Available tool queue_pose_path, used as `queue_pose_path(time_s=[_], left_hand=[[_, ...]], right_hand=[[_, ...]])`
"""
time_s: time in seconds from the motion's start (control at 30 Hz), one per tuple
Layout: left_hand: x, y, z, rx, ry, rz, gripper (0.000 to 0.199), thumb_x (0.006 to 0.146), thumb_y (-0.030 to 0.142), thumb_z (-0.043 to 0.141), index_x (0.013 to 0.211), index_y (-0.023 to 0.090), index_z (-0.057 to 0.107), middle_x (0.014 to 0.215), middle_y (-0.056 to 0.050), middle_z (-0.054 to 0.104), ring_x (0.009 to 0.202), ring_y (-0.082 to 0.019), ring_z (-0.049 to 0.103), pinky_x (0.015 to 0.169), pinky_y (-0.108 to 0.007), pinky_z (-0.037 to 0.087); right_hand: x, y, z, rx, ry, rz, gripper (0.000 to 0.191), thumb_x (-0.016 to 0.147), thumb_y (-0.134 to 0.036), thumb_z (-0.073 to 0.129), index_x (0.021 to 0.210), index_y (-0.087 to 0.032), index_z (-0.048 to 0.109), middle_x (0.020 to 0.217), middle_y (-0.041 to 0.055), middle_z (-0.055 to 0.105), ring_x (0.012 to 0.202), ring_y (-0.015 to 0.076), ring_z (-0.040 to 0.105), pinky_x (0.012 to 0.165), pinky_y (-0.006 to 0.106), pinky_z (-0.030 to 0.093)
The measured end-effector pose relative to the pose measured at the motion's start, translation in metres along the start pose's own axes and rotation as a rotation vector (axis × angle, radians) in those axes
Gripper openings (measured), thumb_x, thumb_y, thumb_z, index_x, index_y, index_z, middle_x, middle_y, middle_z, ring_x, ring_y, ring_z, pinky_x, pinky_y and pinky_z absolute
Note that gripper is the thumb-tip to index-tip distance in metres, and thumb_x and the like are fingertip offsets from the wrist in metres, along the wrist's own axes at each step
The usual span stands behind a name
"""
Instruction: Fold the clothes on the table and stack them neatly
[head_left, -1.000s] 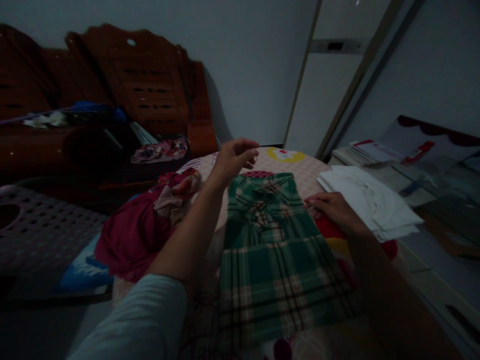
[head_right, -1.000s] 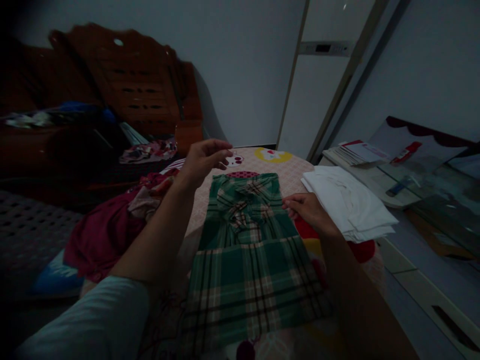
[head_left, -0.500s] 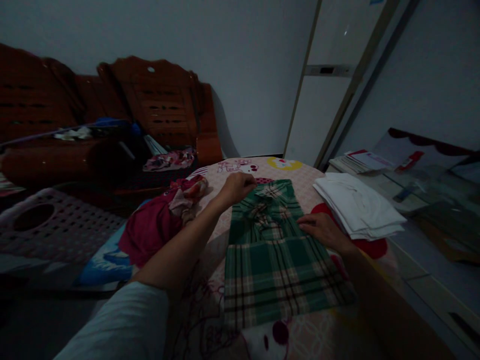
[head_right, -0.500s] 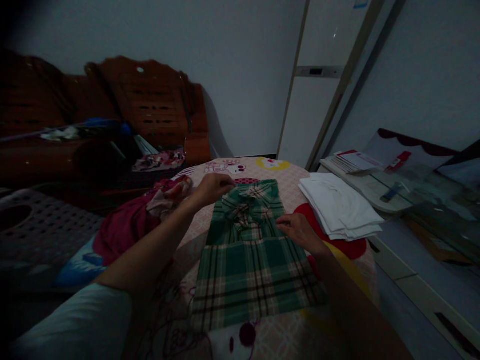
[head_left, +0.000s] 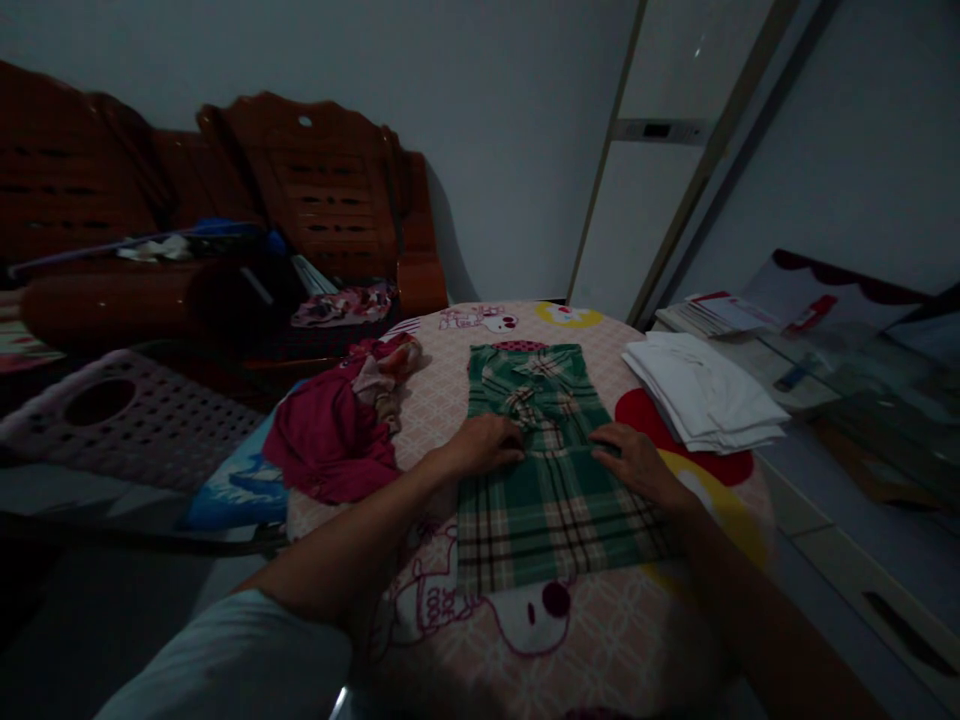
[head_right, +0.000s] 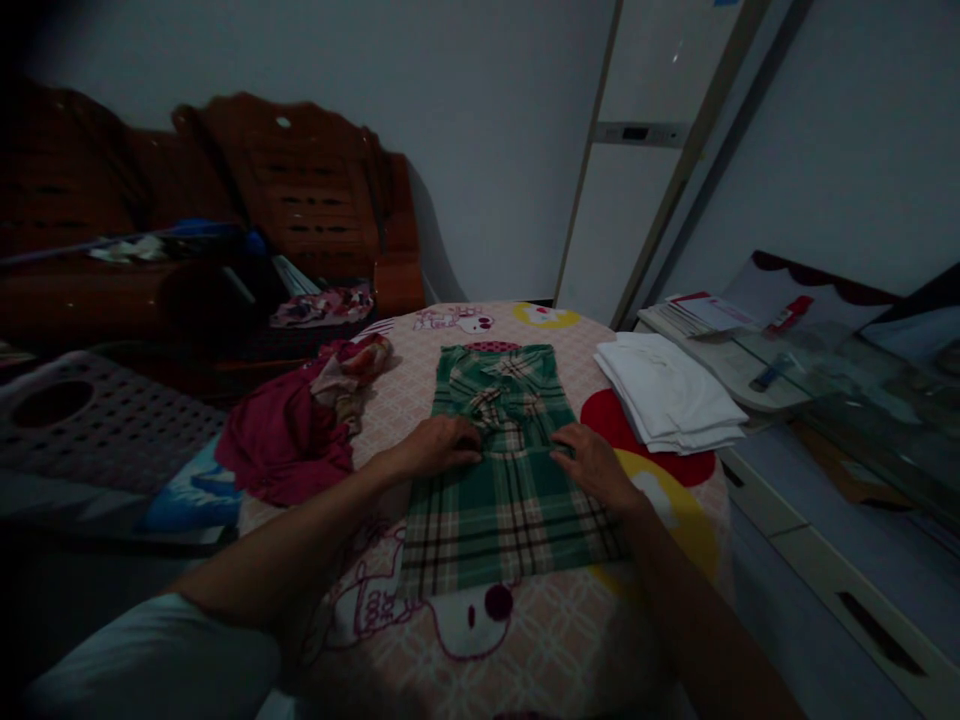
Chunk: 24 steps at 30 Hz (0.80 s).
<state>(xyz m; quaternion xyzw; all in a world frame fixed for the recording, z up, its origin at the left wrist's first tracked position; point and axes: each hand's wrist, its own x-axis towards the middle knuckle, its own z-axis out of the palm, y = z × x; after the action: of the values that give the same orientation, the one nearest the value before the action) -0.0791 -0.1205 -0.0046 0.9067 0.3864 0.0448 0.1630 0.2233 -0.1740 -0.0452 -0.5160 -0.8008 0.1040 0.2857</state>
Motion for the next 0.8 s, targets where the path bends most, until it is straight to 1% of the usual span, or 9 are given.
queue_pose_path(time_s=[0.1,0.17,0.23,0.33,0.43,0.5,0.6,0.7,0.8], left_hand=[[-0.004,0.007,0.003,0.017,0.040,-0.144,0.035,0.083,0.047,0.068,0.107,0.021,0.065,0.097,-0.004,0.072,0.087,-0.021,0.066,0.068,-0.027,0.043],[-0.004,0.008,0.004,0.041,0.019,-0.193,0.037,0.082,0.051,0.068,0.104,0.021,0.064,0.095,-0.004,0.072,0.087,-0.022,0.066,0.067,-0.027,0.043],[-0.004,0.008,0.006,0.062,-0.023,-0.196,0.034,0.082,0.052,0.068,0.097,0.022,0.064,0.094,-0.004,0.071,0.087,-0.022,0.066,0.066,-0.027,0.042],[-0.004,0.009,0.008,0.048,-0.047,-0.174,0.034,0.081,0.053,0.069,0.092,0.021,0.064,0.095,-0.004,0.071,0.087,-0.022,0.066,0.066,-0.026,0.043],[-0.004,0.012,0.010,0.042,-0.085,-0.205,0.036,0.079,0.055,0.069,0.089,0.021,0.064,0.093,-0.005,0.071,0.088,-0.023,0.067,0.067,-0.027,0.044],[-0.004,0.013,0.011,0.054,-0.087,-0.236,0.037,0.078,0.056,0.070,0.091,0.021,0.064,0.093,-0.005,0.071,0.089,-0.024,0.067,0.067,-0.027,0.045],[-0.004,0.014,0.011,0.074,-0.048,-0.254,0.042,0.077,0.057,0.071,0.098,0.022,0.063,0.095,-0.005,0.071,0.092,-0.024,0.067,0.069,-0.028,0.045],[-0.004,0.014,0.012,0.089,-0.082,-0.258,0.039,0.079,0.058,0.069,0.094,0.022,0.065,0.093,-0.006,0.072,0.091,-0.025,0.068,0.068,-0.029,0.045],[-0.004,0.016,0.012,0.085,-0.100,-0.257,0.036,0.079,0.057,0.068,0.089,0.022,0.066,0.089,-0.005,0.072,0.089,-0.025,0.068,0.066,-0.029,0.044]], right_hand=[[-0.002,0.003,0.004,-0.023,0.016,-0.035,0.022,0.088,-0.027,0.061,0.105,-0.019,0.072,0.109,0.0119,0.071,0.104,0.0257,0.065,0.094,0.044,0.051],[-0.002,0.006,0.005,-0.023,-0.007,-0.056,0.023,0.089,-0.027,0.060,0.108,-0.020,0.071,0.110,0.0111,0.071,0.105,0.0255,0.065,0.095,0.045,0.051],[-0.003,0.009,0.006,-0.038,-0.029,-0.078,0.025,0.087,-0.027,0.061,0.110,-0.021,0.070,0.116,0.0112,0.069,0.111,0.0267,0.063,0.098,0.047,0.051],[-0.007,0.013,0.011,-0.068,-0.034,-0.104,0.028,0.086,-0.025,0.063,0.112,-0.021,0.068,0.129,0.0131,0.062,0.122,0.0293,0.058,0.102,0.051,0.048],[-0.010,0.014,0.014,-0.073,-0.027,-0.128,0.025,0.088,-0.025,0.060,0.112,-0.021,0.065,0.133,0.0137,0.059,0.125,0.0289,0.055,0.105,0.053,0.045],[-0.010,0.012,0.013,-0.076,-0.038,-0.135,0.023,0.087,-0.024,0.060,0.110,-0.021,0.063,0.133,0.0134,0.057,0.125,0.0286,0.054,0.105,0.052,0.044],[-0.005,0.006,0.008,-0.082,-0.069,-0.133,0.020,0.083,-0.019,0.063,0.103,-0.021,0.061,0.130,0.0134,0.057,0.122,0.0283,0.054,0.103,0.050,0.045],[0.002,-0.001,0.004,-0.082,-0.114,-0.128,0.018,0.078,-0.013,0.064,0.095,-0.019,0.059,0.117,0.0126,0.060,0.111,0.0262,0.057,0.097,0.044,0.047],[0.006,-0.007,0.002,-0.100,-0.141,-0.116,0.015,0.076,-0.011,0.065,0.087,-0.019,0.057,0.102,0.0096,0.060,0.098,0.0234,0.058,0.088,0.038,0.049]])
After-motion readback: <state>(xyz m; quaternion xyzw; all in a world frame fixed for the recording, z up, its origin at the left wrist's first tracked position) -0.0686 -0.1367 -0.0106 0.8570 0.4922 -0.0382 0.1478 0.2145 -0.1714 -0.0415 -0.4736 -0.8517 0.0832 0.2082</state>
